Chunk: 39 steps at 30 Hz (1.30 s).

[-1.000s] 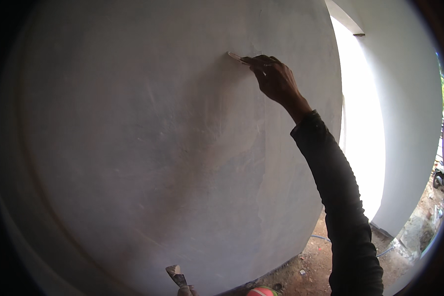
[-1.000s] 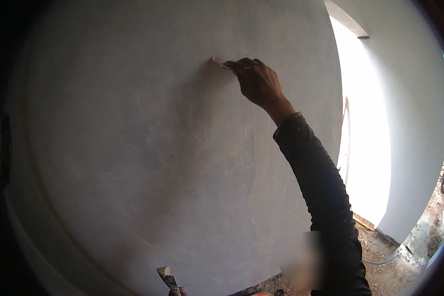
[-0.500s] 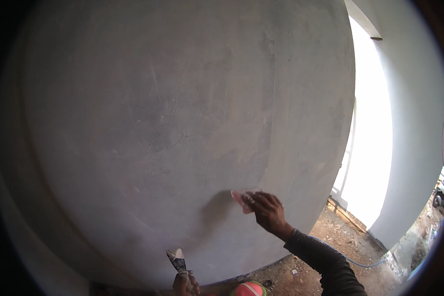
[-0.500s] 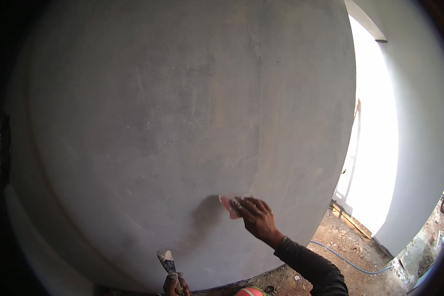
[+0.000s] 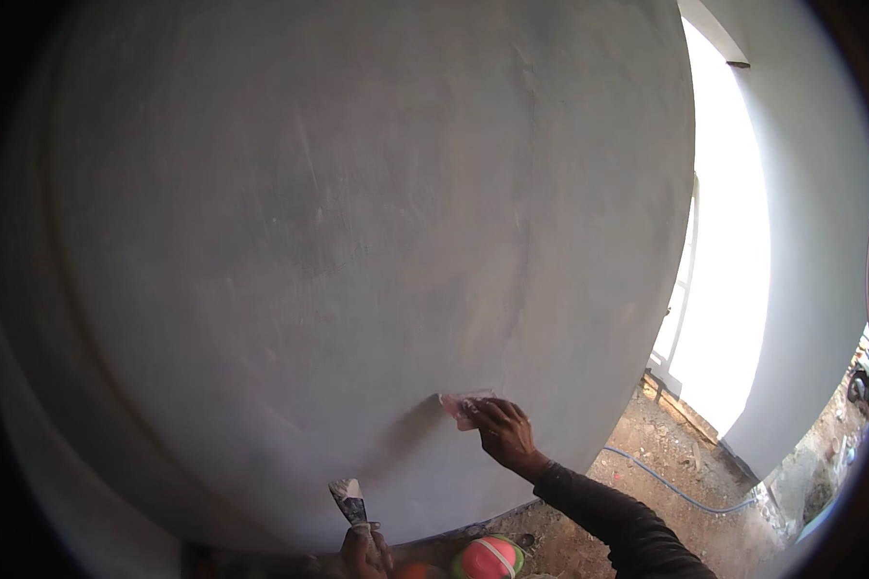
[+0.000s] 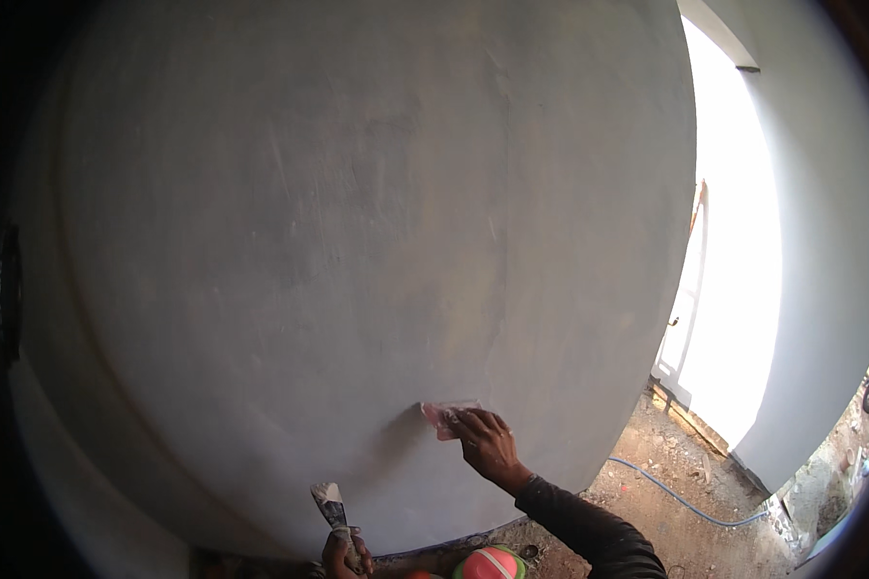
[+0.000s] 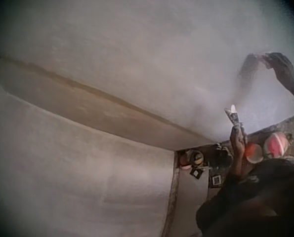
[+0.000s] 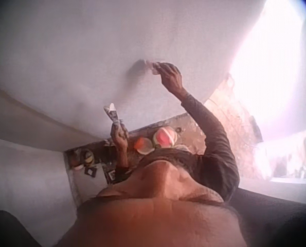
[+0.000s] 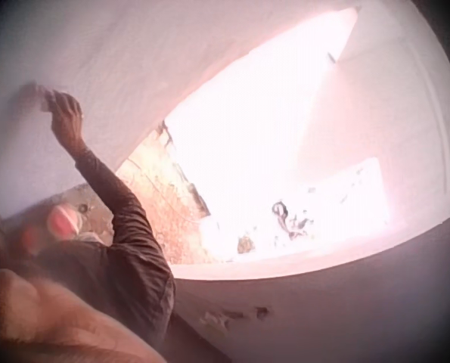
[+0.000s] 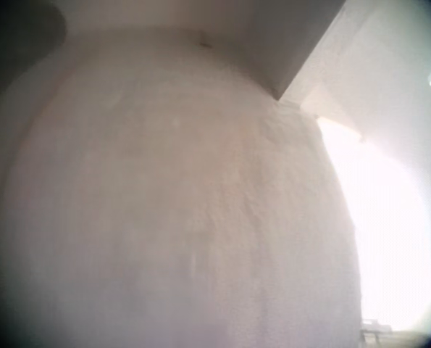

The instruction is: The person sands a wall with a sanding block, uses a putty knife to scrape a vertical seam, and scoops plaster out of a bucket.

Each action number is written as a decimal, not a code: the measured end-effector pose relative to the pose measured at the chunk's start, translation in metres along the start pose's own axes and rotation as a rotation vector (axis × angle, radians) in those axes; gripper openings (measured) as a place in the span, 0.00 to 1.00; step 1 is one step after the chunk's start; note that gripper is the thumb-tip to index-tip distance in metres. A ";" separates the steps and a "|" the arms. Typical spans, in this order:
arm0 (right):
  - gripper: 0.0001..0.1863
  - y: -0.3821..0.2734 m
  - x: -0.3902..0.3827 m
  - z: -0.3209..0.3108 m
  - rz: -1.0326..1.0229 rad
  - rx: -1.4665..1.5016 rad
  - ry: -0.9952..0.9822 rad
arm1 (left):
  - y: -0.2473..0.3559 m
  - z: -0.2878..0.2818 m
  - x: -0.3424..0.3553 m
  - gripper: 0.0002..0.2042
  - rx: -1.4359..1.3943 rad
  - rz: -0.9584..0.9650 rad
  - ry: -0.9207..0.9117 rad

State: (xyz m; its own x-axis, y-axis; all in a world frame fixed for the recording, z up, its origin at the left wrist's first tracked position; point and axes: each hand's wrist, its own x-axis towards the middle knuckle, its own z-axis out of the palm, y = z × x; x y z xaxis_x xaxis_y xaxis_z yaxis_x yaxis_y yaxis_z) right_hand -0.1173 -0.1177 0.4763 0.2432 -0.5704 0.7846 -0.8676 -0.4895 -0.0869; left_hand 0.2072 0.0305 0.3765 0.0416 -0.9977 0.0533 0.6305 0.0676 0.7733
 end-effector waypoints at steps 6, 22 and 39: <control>0.24 0.020 0.193 -0.132 -0.077 -0.181 0.566 | 0.005 0.001 -0.011 0.16 -0.046 -0.071 0.087; 0.14 -0.037 -0.150 0.063 0.521 0.261 -0.101 | 0.017 -0.015 -0.017 0.22 0.228 0.013 -0.041; 0.13 -0.183 -0.119 -0.035 1.187 1.692 -0.145 | 0.038 -0.013 0.002 0.26 1.409 0.797 -0.384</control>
State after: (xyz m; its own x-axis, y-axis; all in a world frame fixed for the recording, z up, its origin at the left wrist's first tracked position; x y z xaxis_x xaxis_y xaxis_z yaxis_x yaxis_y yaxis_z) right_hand -0.0028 0.0624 0.4202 0.0880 -0.9909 -0.1016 0.5529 0.1334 -0.8225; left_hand 0.2409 0.0306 0.3978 -0.3269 -0.6708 0.6657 -0.6103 0.6877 0.3932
